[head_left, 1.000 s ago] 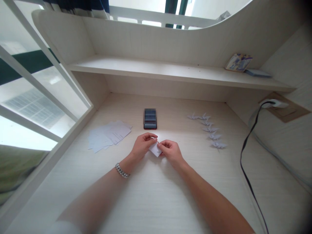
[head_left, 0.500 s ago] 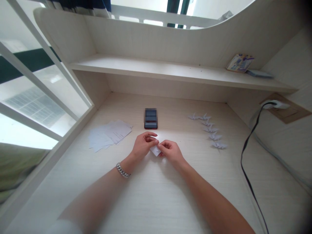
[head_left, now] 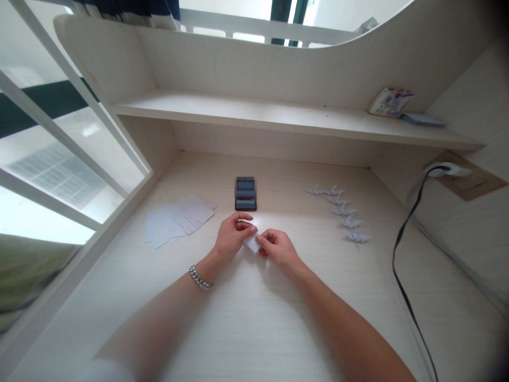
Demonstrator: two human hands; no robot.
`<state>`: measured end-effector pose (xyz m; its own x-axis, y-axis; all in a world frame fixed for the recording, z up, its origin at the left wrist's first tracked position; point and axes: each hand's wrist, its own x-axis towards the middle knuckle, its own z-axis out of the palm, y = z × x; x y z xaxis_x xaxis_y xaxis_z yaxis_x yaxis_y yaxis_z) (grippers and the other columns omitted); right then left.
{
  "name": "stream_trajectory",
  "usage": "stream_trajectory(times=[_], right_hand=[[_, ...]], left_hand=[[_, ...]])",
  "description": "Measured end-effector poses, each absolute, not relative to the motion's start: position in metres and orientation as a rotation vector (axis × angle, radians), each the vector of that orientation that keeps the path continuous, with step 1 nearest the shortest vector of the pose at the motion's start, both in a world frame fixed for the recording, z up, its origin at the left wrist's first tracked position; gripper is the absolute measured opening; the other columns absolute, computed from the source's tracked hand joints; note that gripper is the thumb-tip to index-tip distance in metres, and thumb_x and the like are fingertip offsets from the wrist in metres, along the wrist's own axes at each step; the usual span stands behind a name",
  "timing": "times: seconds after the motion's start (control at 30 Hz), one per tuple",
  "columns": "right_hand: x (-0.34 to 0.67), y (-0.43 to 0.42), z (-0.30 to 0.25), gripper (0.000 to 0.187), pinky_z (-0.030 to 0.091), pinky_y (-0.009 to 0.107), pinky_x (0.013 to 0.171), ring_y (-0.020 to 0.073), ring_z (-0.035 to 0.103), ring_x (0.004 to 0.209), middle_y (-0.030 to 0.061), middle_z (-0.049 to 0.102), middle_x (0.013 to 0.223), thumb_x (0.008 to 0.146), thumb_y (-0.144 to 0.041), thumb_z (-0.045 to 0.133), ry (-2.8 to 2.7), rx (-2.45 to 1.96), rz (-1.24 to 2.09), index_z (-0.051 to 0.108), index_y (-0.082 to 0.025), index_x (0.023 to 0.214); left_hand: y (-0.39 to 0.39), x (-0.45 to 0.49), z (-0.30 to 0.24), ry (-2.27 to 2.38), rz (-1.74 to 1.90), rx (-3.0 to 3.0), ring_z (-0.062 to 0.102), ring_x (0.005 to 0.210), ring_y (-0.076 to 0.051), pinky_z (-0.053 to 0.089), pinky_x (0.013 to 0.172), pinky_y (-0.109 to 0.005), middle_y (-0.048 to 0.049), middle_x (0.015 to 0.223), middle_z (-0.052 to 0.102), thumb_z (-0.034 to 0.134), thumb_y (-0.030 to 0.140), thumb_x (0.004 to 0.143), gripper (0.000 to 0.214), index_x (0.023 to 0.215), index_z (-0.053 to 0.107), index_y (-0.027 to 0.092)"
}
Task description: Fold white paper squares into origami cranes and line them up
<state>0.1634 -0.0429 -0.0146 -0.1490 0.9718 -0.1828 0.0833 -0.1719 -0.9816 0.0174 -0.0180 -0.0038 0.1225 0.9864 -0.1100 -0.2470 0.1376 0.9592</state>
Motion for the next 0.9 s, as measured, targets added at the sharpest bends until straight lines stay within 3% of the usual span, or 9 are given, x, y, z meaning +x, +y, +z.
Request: stream_trajectory(times=[0.5,0.9], right_hand=[[0.1624,-0.0439,-0.015,0.031,0.042,0.023,0.045,0.0117,0.053,0.045,0.0012,0.059,0.052,0.073,-0.046,0.061,-1.283,-1.351,1.385,0.058,-0.016,0.067],[0.164,-0.0463,-0.0077,0.026,0.046,0.025,0.051,0.0132,0.057,0.053,0.0051,0.064,0.066,0.068,-0.04,0.066,-1.137,-1.214,1.509,0.062,-0.015,0.073]], left_hand=[[-0.0154,0.0141,-0.0084,1.017,1.042,1.11,0.059,0.056,-0.013,0.044,0.054,-0.024,-0.0037,0.066,0.065,0.074,0.029,0.061,0.035,0.089,0.06,0.014],[-0.013,0.0121,-0.0044,1.055,1.212,1.026,0.055,0.054,-0.01,0.042,0.053,-0.022,0.0014,0.062,0.061,0.076,0.029,0.058,0.039,0.089,0.056,0.015]])
